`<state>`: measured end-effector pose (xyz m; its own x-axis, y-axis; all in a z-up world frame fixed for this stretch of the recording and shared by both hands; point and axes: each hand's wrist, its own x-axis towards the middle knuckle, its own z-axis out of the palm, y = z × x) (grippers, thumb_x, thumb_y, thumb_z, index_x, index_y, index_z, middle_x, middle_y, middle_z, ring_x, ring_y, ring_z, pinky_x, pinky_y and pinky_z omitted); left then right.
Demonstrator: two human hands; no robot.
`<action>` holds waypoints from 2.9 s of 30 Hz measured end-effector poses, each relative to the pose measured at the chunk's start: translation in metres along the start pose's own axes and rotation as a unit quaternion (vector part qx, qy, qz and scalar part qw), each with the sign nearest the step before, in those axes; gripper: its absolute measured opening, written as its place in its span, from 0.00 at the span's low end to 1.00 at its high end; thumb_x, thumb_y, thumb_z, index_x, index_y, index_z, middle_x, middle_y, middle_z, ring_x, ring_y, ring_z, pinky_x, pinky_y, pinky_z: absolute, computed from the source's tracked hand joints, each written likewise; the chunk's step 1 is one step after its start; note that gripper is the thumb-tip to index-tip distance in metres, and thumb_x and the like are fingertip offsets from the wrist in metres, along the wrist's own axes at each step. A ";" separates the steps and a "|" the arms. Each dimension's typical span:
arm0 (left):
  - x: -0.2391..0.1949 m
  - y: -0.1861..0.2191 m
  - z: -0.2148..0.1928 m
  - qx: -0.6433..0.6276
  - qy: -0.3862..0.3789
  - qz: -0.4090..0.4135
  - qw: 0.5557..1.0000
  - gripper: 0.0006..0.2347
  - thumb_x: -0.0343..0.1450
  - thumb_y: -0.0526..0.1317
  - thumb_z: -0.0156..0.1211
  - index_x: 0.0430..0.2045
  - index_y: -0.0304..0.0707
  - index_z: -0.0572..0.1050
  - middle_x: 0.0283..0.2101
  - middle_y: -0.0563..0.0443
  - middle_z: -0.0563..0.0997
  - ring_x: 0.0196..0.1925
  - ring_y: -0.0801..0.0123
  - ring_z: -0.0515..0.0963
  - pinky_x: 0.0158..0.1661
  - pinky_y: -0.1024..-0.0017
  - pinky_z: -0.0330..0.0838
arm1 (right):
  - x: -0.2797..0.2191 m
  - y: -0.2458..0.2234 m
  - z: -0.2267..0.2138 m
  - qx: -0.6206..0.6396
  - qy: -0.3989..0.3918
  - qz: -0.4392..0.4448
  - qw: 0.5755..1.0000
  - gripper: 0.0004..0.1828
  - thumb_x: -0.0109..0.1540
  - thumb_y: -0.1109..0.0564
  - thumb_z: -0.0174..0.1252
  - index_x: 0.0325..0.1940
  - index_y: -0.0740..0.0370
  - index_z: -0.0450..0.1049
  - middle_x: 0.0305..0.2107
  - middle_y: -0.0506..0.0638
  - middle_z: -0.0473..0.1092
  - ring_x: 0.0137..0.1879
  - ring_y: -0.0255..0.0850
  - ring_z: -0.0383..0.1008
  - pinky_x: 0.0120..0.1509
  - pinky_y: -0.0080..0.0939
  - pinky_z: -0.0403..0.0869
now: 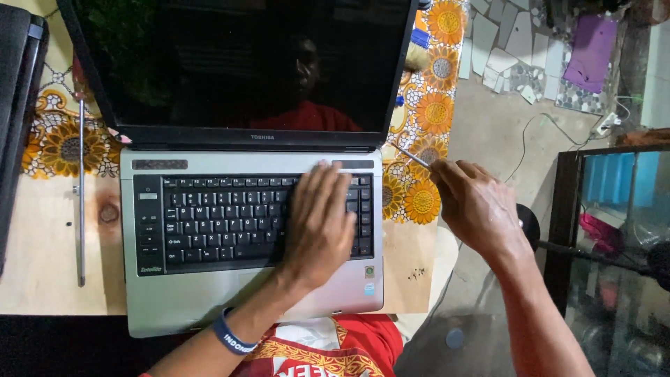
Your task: The person uses a screwdriver to remove screws from the bezel of a silver Toshiba laptop. They work on the top and side edges of the screen frame, placing removed screws on the table. The person also briefly handles a black laptop lid nearby.
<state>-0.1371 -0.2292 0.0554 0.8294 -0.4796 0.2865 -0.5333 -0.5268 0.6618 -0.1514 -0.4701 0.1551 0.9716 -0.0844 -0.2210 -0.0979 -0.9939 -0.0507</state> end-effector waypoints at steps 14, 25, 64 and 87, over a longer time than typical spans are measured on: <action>0.024 -0.034 -0.013 0.116 0.004 0.002 0.993 0.08 0.69 0.34 0.63 0.38 0.48 0.83 0.37 0.55 0.68 0.47 0.61 0.65 0.47 0.55 0.60 | -0.018 -0.005 0.029 0.053 0.019 0.048 0.997 0.12 0.71 0.47 0.51 0.47 0.50 0.78 0.29 0.50 0.75 0.36 0.55 0.81 0.37 0.55 0.78; 0.033 -0.023 -0.013 0.067 0.009 0.030 0.997 0.02 0.70 0.33 0.64 0.30 0.45 0.80 0.35 0.56 0.66 0.47 0.60 0.66 0.47 0.57 0.59 | -0.018 -0.007 0.028 0.079 0.027 0.036 0.996 0.11 0.71 0.50 0.52 0.46 0.52 0.79 0.27 0.50 0.75 0.34 0.52 0.81 0.35 0.50 0.79; 0.047 -0.019 0.026 0.103 0.022 0.035 0.994 0.20 0.71 0.36 0.64 0.61 0.43 0.74 0.38 0.51 0.63 0.42 0.56 0.65 0.42 0.56 0.60 | 0.012 -0.021 0.004 -0.099 0.023 -0.043 0.994 0.16 0.58 0.60 0.55 0.50 0.50 0.78 0.31 0.50 0.78 0.44 0.48 0.83 0.47 0.48 0.80; 0.049 -0.008 0.018 0.190 -0.037 0.055 0.980 0.25 0.76 0.41 0.57 0.70 0.42 0.63 0.47 0.45 0.71 0.47 0.50 0.69 0.41 0.53 0.62 | 0.051 0.006 -0.007 0.076 -0.060 -0.092 0.991 0.16 0.62 0.66 0.52 0.51 0.60 0.81 0.31 0.58 0.80 0.29 0.57 0.81 0.34 0.53 0.79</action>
<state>-0.0951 -0.2616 0.0516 0.7563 -0.5901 0.2824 -0.6542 -0.6852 0.3202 -0.1010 -0.4804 0.1503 0.9446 0.1144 -0.3075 0.0380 -0.9691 -0.2439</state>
